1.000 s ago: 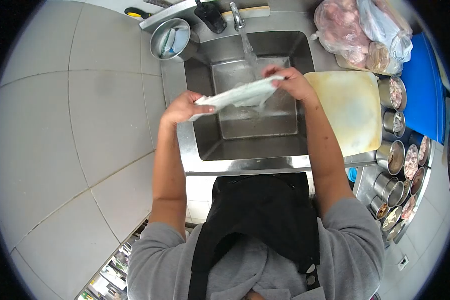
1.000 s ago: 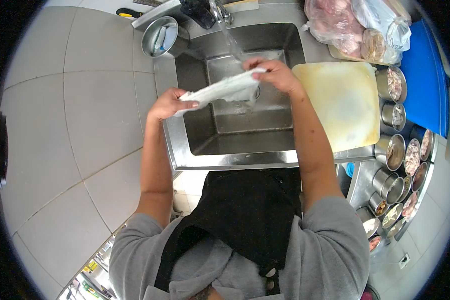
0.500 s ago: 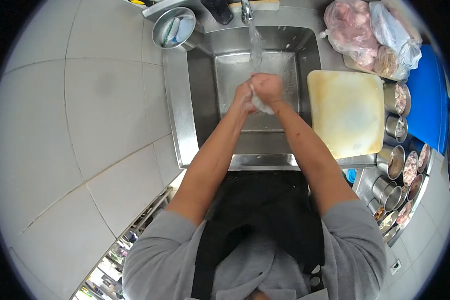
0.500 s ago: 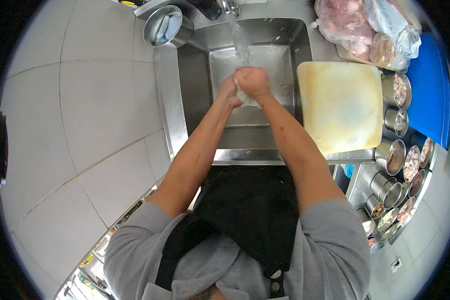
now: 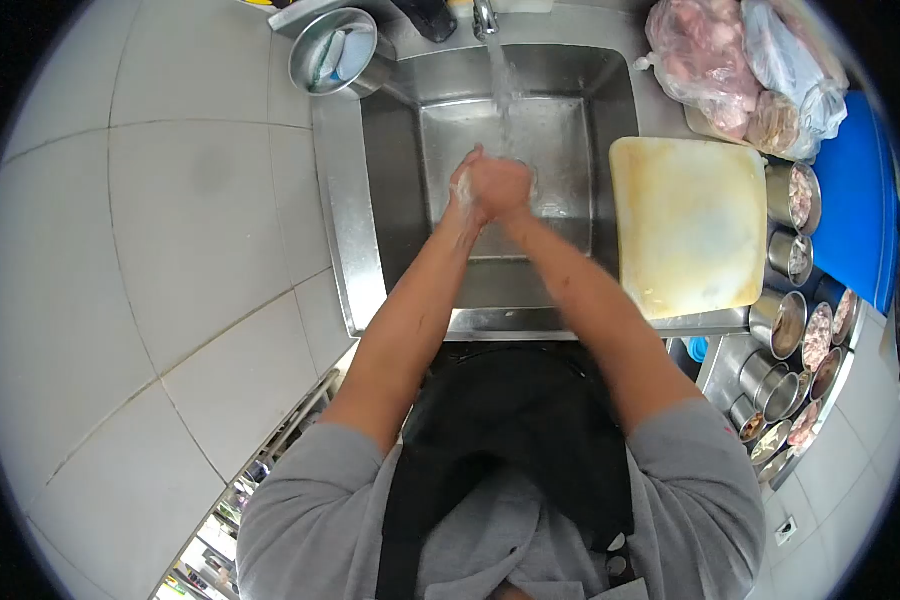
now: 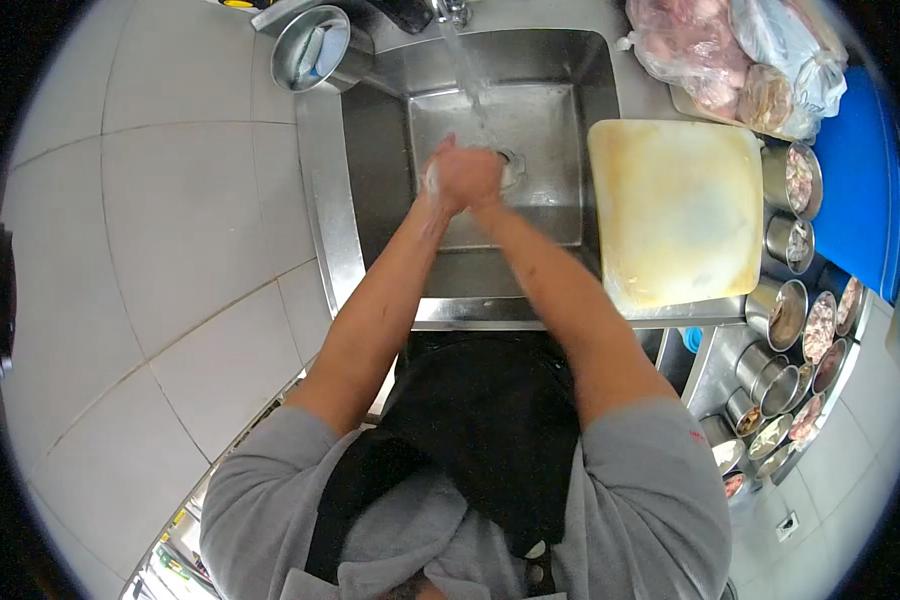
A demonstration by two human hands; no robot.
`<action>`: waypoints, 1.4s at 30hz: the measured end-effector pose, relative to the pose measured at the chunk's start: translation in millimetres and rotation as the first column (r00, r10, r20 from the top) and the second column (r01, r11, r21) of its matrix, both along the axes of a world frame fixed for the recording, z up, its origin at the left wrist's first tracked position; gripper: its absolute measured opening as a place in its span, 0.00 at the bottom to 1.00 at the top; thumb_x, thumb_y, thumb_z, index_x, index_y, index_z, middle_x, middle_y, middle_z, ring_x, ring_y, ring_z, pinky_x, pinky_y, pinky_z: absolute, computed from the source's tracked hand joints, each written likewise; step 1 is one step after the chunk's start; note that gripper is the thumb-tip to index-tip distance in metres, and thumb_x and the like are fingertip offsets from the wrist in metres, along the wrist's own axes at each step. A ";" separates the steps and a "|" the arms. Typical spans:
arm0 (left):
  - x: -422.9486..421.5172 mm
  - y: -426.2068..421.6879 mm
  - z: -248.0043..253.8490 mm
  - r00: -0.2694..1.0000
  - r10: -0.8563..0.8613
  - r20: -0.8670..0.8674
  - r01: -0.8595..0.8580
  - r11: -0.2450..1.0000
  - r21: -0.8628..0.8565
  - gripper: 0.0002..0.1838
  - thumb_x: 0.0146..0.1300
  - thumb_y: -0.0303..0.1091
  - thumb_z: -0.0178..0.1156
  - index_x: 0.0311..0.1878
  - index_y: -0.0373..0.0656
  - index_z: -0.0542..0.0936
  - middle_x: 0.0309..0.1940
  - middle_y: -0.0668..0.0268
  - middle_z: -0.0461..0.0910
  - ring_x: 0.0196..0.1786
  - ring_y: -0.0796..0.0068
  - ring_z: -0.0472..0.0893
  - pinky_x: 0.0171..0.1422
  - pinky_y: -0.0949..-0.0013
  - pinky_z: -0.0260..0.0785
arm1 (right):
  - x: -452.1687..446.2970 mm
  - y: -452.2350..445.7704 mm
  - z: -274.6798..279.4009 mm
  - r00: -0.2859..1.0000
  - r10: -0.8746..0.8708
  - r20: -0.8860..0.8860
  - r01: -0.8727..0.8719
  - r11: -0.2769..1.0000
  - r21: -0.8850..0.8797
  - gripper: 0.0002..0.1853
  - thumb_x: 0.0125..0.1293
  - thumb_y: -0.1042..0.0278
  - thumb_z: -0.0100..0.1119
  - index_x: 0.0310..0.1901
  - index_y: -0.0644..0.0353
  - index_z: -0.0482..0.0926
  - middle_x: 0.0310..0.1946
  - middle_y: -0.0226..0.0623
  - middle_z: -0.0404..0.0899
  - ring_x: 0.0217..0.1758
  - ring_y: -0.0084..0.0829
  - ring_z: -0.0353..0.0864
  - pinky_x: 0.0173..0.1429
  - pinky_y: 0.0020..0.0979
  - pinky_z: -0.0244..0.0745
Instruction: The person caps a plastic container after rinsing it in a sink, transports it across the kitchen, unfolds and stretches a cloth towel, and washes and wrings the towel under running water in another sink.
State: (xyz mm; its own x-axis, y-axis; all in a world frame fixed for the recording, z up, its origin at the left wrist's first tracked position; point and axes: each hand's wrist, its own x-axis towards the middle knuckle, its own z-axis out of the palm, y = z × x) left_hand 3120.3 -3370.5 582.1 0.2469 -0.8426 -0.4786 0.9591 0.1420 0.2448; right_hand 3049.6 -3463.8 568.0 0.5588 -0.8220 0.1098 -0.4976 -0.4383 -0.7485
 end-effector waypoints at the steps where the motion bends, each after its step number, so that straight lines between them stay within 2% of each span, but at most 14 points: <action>1: 3.7 -6.1 -6.9 0.994 -0.089 0.060 0.081 0.988 0.129 0.16 0.68 0.44 0.59 0.45 0.41 0.83 0.35 0.63 0.84 0.40 0.63 0.84 0.50 0.60 0.78 | -1.0 -12.4 -6.2 0.996 -0.051 -0.076 0.058 0.994 0.088 0.21 0.69 0.50 0.52 0.28 0.56 0.86 0.28 0.47 0.85 0.31 0.49 0.85 0.41 0.44 0.80; 3: 21.3 -13.9 -20.5 0.979 -0.171 0.107 0.139 0.956 0.259 0.19 0.66 0.47 0.61 0.45 0.38 0.83 0.34 0.61 0.85 0.41 0.60 0.85 0.52 0.58 0.77 | -4.3 -35.2 -12.6 0.984 -0.082 -0.158 0.109 0.979 0.172 0.24 0.72 0.49 0.51 0.29 0.57 0.87 0.29 0.49 0.85 0.31 0.50 0.85 0.42 0.43 0.81; 6: 69.7 -0.9 -44.4 -0.416 -0.814 0.406 0.200 0.353 0.914 0.37 0.56 0.57 0.71 0.56 0.32 0.80 0.51 0.48 0.84 0.52 0.52 0.84 0.61 0.56 0.72 | 3.3 -60.6 -33.5 0.917 0.387 -0.100 -0.322 0.864 0.386 0.34 0.67 0.36 0.58 0.26 0.67 0.83 0.27 0.51 0.83 0.29 0.50 0.80 0.41 0.39 0.77; 11: 56.4 1.5 -7.6 -0.172 -0.706 0.687 0.215 0.654 0.726 0.31 0.57 0.53 0.73 0.53 0.35 0.83 0.48 0.55 0.86 0.54 0.63 0.83 0.64 0.65 0.70 | 8.6 -75.7 10.6 0.723 0.691 -0.021 -0.590 0.633 0.501 0.23 0.67 0.48 0.63 0.32 0.64 0.84 0.28 0.52 0.81 0.30 0.44 0.73 0.43 0.39 0.74; 16: 86.8 22.5 45.0 0.599 -0.419 0.682 0.265 0.908 0.324 0.22 0.60 0.43 0.74 0.52 0.38 0.85 0.42 0.71 0.86 0.39 0.83 0.80 0.46 0.74 0.72 | -53.2 -109.0 14.6 0.530 0.815 -0.233 -0.742 0.579 0.338 0.20 0.66 0.50 0.65 0.37 0.64 0.85 0.30 0.49 0.81 0.35 0.40 0.80 0.48 0.35 0.74; 17: 93.3 30.3 43.3 0.604 -0.422 0.676 0.263 0.906 0.330 0.22 0.60 0.43 0.74 0.52 0.38 0.85 0.42 0.71 0.86 0.39 0.83 0.80 0.46 0.74 0.72 | -60.3 -117.9 35.8 0.549 0.797 -0.251 -0.702 0.603 0.379 0.21 0.66 0.48 0.66 0.41 0.62 0.86 0.34 0.46 0.83 0.41 0.36 0.82 0.51 0.35 0.75; 19: 117.1 34.2 37.8 -0.117 -0.741 0.661 0.338 0.596 0.728 0.25 0.57 0.47 0.75 0.52 0.39 0.84 0.30 0.71 0.81 0.30 0.82 0.75 0.40 0.73 0.69 | -64.8 -127.7 42.5 0.564 0.779 -0.275 -0.665 0.625 0.408 0.21 0.66 0.47 0.66 0.44 0.59 0.87 0.38 0.42 0.85 0.47 0.33 0.84 0.55 0.35 0.76; 21: 128.0 42.5 6.6 -0.196 -0.747 0.635 0.419 0.522 0.743 0.27 0.59 0.45 0.73 0.54 0.33 0.83 0.38 0.63 0.86 0.36 0.76 0.82 0.46 0.69 0.74 | -70.5 -122.3 20.5 0.657 0.169 0.734 -0.637 0.646 0.421 0.18 0.72 0.53 0.59 0.43 0.62 0.86 0.40 0.41 0.85 0.52 0.32 0.83 0.55 0.36 0.77; 24: 82.3 25.6 -2.1 0.906 -0.106 0.410 0.165 0.980 -0.112 0.32 0.66 0.44 0.66 0.63 0.27 0.73 0.60 0.52 0.80 0.49 0.56 0.84 0.65 0.54 0.73 | -40.1 -84.7 -26.0 0.317 -0.476 0.821 -0.880 0.177 0.442 0.21 0.79 0.56 0.50 0.58 0.65 0.78 0.43 0.38 0.83 0.50 0.31 0.80 0.57 0.35 0.73; 25: 65.8 6.7 -13.5 0.906 -0.105 0.409 0.165 0.980 -0.114 0.32 0.66 0.44 0.66 0.63 0.27 0.73 0.60 0.52 0.80 0.49 0.56 0.84 0.65 0.54 0.73 | -26.8 -49.8 -23.7 0.413 -0.155 0.898 -0.736 0.524 0.429 0.17 0.74 0.56 0.53 0.50 0.63 0.79 0.40 0.40 0.83 0.46 0.34 0.81 0.54 0.37 0.75; 27: 43.1 -17.9 -47.5 0.996 0.019 -0.090 -0.022 0.999 -0.031 0.31 0.68 0.45 0.63 0.65 0.31 0.72 0.57 0.54 0.81 0.49 0.57 0.84 0.61 0.55 0.76 | -0.2 20.6 -18.0 0.948 0.083 0.307 -0.056 0.994 -0.098 0.13 0.65 0.57 0.59 0.33 0.58 0.83 0.34 0.44 0.84 0.38 0.40 0.83 0.47 0.40 0.77; 29: 13.9 -19.3 -59.7 0.988 -0.053 0.143 0.027 0.983 0.182 0.24 0.69 0.45 0.61 0.57 0.34 0.76 0.48 0.56 0.83 0.44 0.60 0.85 0.53 0.57 0.77 | 4.7 37.4 -1.6 0.915 0.224 0.335 -0.067 0.904 -0.422 0.12 0.63 0.58 0.60 0.27 0.56 0.82 0.33 0.44 0.84 0.34 0.41 0.84 0.43 0.42 0.78; 31: -2.8 -15.8 -68.1 0.923 -0.174 0.342 0.025 0.916 0.399 0.19 0.70 0.46 0.58 0.49 0.37 0.81 0.38 0.59 0.85 0.38 0.63 0.85 0.44 0.60 0.78 | -7.6 15.7 -21.3 0.855 0.386 -0.347 -0.459 0.874 -0.158 0.11 0.61 0.58 0.58 0.27 0.54 0.83 0.30 0.40 0.85 0.32 0.43 0.85 0.37 0.43 0.78; 42: -1.5 -17.8 -32.7 0.955 -0.176 0.239 0.036 0.867 0.498 0.23 0.69 0.44 0.60 0.56 0.32 0.78 0.44 0.56 0.83 0.45 0.65 0.82 0.49 0.64 0.76 | -18.7 -15.6 -91.2 0.972 0.034 -0.234 -0.036 0.999 -0.005 0.25 0.74 0.47 0.48 0.30 0.60 0.84 0.26 0.45 0.83 0.30 0.43 0.83 0.41 0.42 0.77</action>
